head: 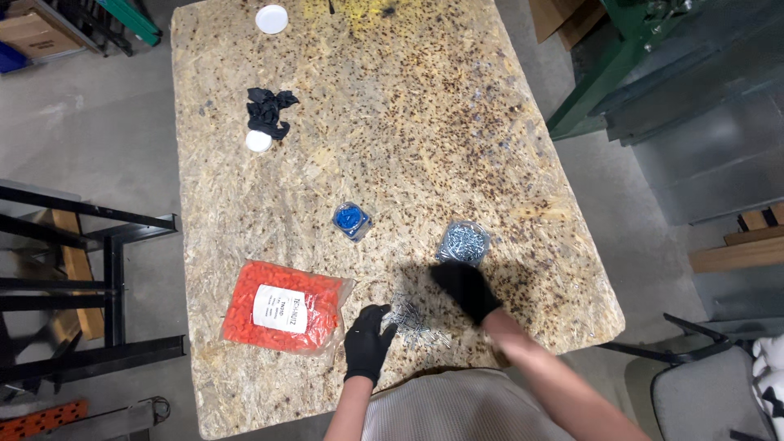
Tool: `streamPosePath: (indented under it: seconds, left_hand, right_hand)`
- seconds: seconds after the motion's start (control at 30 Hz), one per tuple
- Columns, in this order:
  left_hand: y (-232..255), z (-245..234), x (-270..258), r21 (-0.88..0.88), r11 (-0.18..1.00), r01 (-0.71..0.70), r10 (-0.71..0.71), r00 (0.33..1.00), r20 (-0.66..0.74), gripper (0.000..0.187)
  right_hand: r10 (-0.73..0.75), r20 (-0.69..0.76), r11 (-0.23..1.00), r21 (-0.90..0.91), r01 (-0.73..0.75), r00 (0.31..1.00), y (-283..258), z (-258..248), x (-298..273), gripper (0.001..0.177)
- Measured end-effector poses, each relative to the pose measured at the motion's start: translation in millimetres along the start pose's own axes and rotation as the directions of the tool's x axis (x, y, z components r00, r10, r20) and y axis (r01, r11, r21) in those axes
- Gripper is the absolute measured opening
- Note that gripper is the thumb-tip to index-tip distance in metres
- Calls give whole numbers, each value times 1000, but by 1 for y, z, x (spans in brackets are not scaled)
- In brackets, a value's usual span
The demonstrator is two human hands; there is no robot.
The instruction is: The person sorts various small metal items by hand on a stone-topped table, moving them from one pile to another.
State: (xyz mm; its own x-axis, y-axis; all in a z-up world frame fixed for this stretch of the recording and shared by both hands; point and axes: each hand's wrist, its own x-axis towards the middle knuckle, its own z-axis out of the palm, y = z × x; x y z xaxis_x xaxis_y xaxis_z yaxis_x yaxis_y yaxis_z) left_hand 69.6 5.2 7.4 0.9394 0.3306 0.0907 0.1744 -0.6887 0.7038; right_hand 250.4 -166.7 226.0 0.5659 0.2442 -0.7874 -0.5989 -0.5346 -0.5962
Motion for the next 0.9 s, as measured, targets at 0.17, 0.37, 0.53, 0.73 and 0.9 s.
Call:
streamPosePath:
  seconds: [0.17,0.37,0.53,0.73,0.9]
  left_hand:
    - [-9,4,-2,124,987,-104,103,995,18,18]
    - [-21,14,-3,163,982,-93,90,996,26,20]
    - [-23,18,-6,141,988,-68,56,994,92,28]
    - [-22,16,-5,153,988,-35,18,994,111,27]
    - [-19,15,-4,138,990,-41,27,994,106,26]
  right_hand:
    - [-967,253,-245,-920,306,-14,90,-85,161,29]
    - [-994,103,-71,-845,531,30,78,-84,148,30]
    - [-926,60,166,-823,543,374,84,-83,160,20]
    - [-739,119,258,-859,442,663,69,-69,143,37]
    - [-674,239,142,-887,440,699,45,-70,146,30]
